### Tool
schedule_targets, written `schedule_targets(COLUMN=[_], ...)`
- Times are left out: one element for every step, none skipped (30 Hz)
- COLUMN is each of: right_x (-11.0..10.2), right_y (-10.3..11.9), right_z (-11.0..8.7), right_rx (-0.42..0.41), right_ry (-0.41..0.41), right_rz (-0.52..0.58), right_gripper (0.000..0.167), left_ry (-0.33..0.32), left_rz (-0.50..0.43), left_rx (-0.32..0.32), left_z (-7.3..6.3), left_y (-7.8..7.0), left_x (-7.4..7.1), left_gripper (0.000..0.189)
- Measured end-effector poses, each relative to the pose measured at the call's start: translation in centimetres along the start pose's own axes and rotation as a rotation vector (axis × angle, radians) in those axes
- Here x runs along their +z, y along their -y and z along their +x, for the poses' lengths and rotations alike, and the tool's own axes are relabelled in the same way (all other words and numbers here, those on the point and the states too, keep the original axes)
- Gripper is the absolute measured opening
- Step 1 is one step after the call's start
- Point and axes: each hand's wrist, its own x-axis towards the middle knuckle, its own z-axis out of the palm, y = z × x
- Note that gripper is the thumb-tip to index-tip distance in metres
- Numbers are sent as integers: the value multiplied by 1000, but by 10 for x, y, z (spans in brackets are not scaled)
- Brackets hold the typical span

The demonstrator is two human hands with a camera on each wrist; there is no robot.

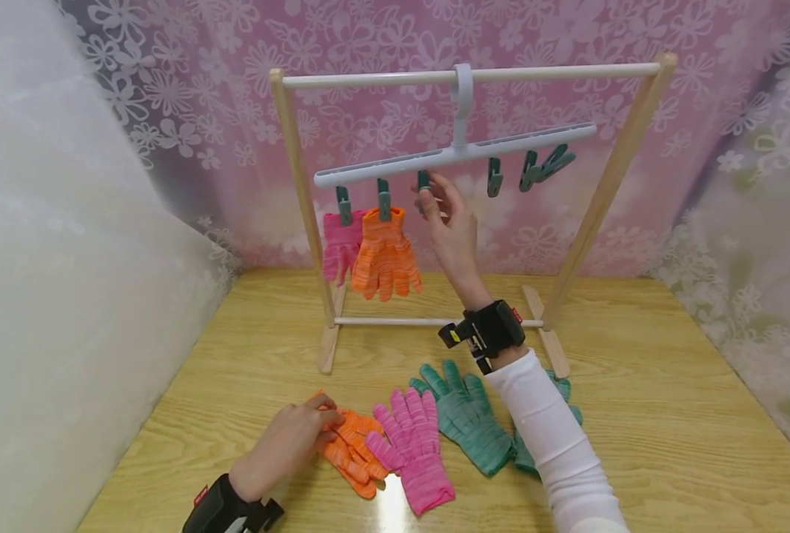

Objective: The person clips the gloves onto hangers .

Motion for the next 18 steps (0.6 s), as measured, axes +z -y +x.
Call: schedule_targets(right_x=[-1,-1,-2,-2,-2,-2,-2,-3,-3,-3,-3,-4,-4,-4,-4,-5,-5,-5], right_y=[0,0,1,1,1,2,2,2,3,3,4,4,5,5,5,6,6,7], right_z=[0,0,0,0,-1,-1,-1,-1,-1,-2,-2,-2,-2,-2,-2,-2,-2,-2], right_rx=[0,-1,1,3,7,13,20,27,34,39,44,47,49,52,54,57,59,60], right_ry=[0,1,0,1,1,0,-1,-1,-2,-2,-1,0,0,1,2,3,5,5], right_rz=[-2,-3,-5,-4,-3,-3,-4,-4,-2,-1,0,2,6,9,10,12,12,12], right_gripper=[39,39,39,38,38,38,38,38,38,39,39,39,39,40,40,40,40,40], left_ry=[12,25,34,41,48,53,57,60,63,66,73,80,91,102,112,124,135,143], left_rz=[-1,-8,-16,-25,-34,-43,-51,-61,-70,-76,-83,-90,-97,-108,-114,-123,-129,-137], left_rx=[16,31,49,64,78,92,103,113,120,124,124,121,115,109,106,102,99,96], left_z=[3,5,8,10,12,15,17,20,22,25,27,30,32,34,36,38,40,42], left_y=[1,1,1,2,2,3,3,4,5,5,6,6,7,7,7,7,6,6], left_x=[0,-1,-1,-1,0,0,1,2,3,4,5,5,6,6,7,7,7,7], left_gripper=[10,10,10,10,10,10,9,8,7,6,7,8,9,10,11,12,13,14])
